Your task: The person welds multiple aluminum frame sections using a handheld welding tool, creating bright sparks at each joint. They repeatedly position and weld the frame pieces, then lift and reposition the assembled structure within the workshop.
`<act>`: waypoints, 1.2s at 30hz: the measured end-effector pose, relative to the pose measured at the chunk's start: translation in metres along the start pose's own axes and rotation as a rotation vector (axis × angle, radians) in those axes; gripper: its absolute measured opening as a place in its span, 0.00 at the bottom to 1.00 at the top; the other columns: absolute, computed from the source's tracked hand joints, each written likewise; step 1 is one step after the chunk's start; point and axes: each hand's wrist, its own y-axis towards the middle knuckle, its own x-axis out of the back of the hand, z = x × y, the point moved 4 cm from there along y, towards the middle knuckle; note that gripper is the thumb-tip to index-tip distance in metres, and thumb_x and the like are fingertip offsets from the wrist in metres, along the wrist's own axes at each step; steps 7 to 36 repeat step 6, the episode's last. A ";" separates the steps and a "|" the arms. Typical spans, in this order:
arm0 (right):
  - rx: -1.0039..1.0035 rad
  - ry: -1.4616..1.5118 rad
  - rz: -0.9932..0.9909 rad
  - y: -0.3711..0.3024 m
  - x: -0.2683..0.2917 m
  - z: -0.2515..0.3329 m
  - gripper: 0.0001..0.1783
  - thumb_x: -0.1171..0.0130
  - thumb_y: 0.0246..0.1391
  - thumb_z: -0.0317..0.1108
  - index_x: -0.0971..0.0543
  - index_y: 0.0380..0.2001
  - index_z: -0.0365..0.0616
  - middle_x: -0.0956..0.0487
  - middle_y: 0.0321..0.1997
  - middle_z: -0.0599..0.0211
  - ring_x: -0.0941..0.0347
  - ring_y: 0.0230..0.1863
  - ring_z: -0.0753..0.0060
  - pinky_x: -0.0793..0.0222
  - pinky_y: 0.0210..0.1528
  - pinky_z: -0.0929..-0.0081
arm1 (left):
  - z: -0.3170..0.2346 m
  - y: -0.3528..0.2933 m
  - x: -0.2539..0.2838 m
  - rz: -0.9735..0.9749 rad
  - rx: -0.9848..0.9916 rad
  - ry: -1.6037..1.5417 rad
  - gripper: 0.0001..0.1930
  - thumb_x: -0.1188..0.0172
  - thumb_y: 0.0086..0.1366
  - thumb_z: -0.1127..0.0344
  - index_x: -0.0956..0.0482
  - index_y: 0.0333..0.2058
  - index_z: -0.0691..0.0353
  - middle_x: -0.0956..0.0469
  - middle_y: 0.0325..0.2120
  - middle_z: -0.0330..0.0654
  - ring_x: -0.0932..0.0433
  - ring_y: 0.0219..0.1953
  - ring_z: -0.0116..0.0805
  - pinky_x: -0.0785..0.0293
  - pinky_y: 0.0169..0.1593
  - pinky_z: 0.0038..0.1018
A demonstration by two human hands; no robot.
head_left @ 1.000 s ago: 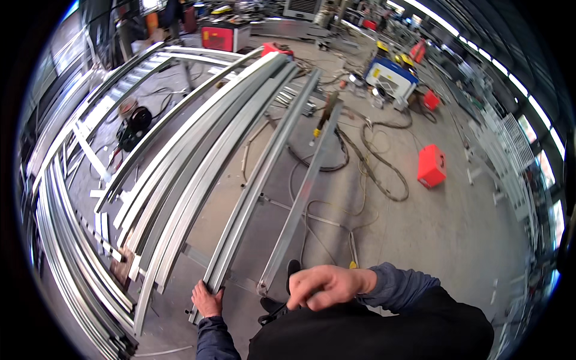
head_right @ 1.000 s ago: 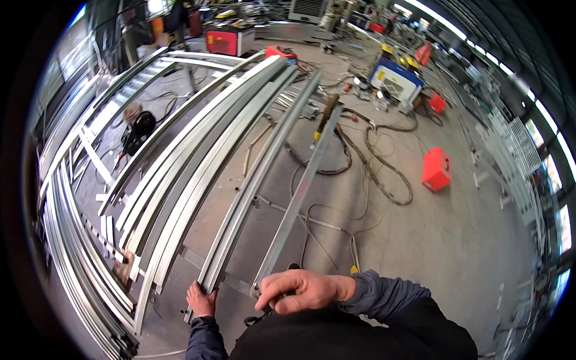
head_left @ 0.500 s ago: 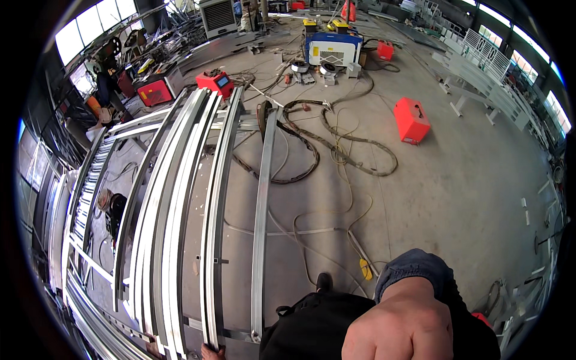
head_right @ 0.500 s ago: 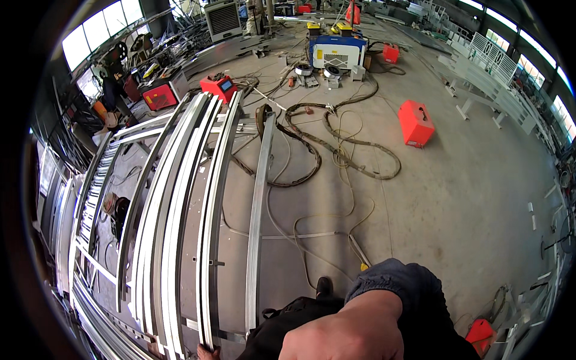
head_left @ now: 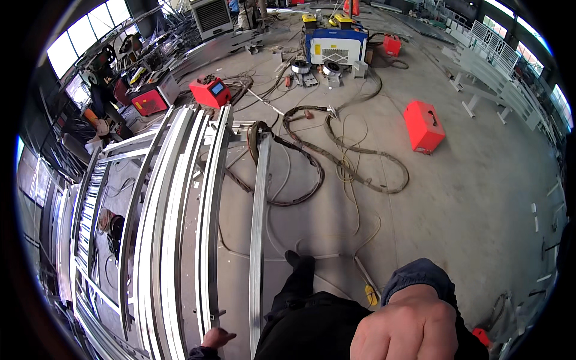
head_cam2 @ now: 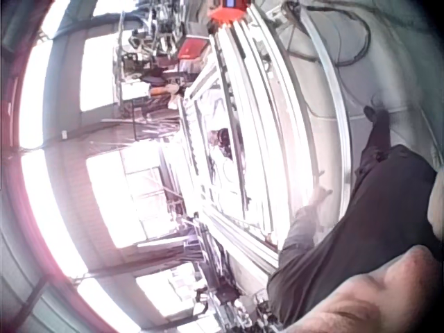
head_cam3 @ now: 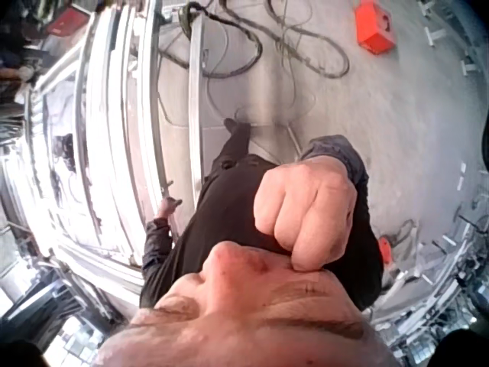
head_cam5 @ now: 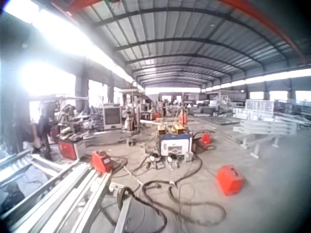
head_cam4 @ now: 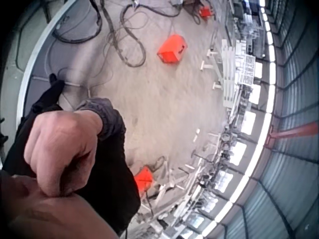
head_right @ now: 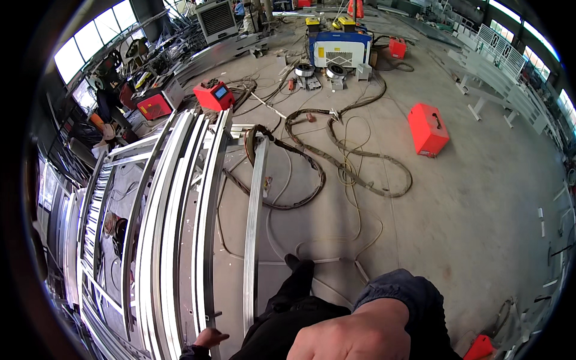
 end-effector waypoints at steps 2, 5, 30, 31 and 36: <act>-0.058 0.057 -0.084 0.020 0.042 -0.021 0.12 0.37 0.70 0.31 0.16 0.45 0.30 0.21 0.25 0.59 0.33 0.17 0.63 0.45 0.18 0.64 | -0.084 0.020 0.111 -0.398 -0.141 -0.201 0.29 0.30 0.62 0.41 0.08 0.41 0.66 0.10 0.44 0.55 0.10 0.48 0.55 0.15 0.53 0.45; -0.144 0.051 0.036 0.073 0.123 -0.037 0.10 0.38 0.71 0.30 0.14 0.46 0.36 0.22 0.27 0.59 0.34 0.20 0.62 0.44 0.22 0.61 | -0.147 0.093 0.252 -0.715 -0.228 -0.335 0.27 0.25 0.62 0.46 0.11 0.51 0.61 0.10 0.43 0.50 0.11 0.47 0.53 0.16 0.53 0.45; -0.153 0.053 0.043 0.096 0.145 -0.043 0.10 0.38 0.71 0.30 0.14 0.46 0.36 0.22 0.27 0.59 0.34 0.20 0.62 0.44 0.22 0.61 | -0.167 0.113 0.302 -0.795 -0.267 -0.312 0.26 0.26 0.63 0.47 0.11 0.53 0.59 0.11 0.48 0.51 0.12 0.51 0.52 0.16 0.55 0.44; -0.153 0.053 0.043 0.096 0.145 -0.043 0.10 0.38 0.71 0.30 0.14 0.46 0.36 0.22 0.27 0.59 0.34 0.20 0.62 0.44 0.22 0.61 | -0.167 0.113 0.302 -0.795 -0.267 -0.312 0.26 0.26 0.63 0.47 0.11 0.53 0.59 0.11 0.48 0.51 0.12 0.51 0.52 0.16 0.55 0.44; -0.153 0.053 0.043 0.096 0.145 -0.043 0.10 0.38 0.71 0.30 0.14 0.46 0.36 0.22 0.27 0.59 0.34 0.20 0.62 0.44 0.22 0.61 | -0.167 0.113 0.302 -0.795 -0.267 -0.312 0.26 0.26 0.63 0.47 0.11 0.53 0.59 0.11 0.48 0.51 0.12 0.51 0.52 0.16 0.55 0.44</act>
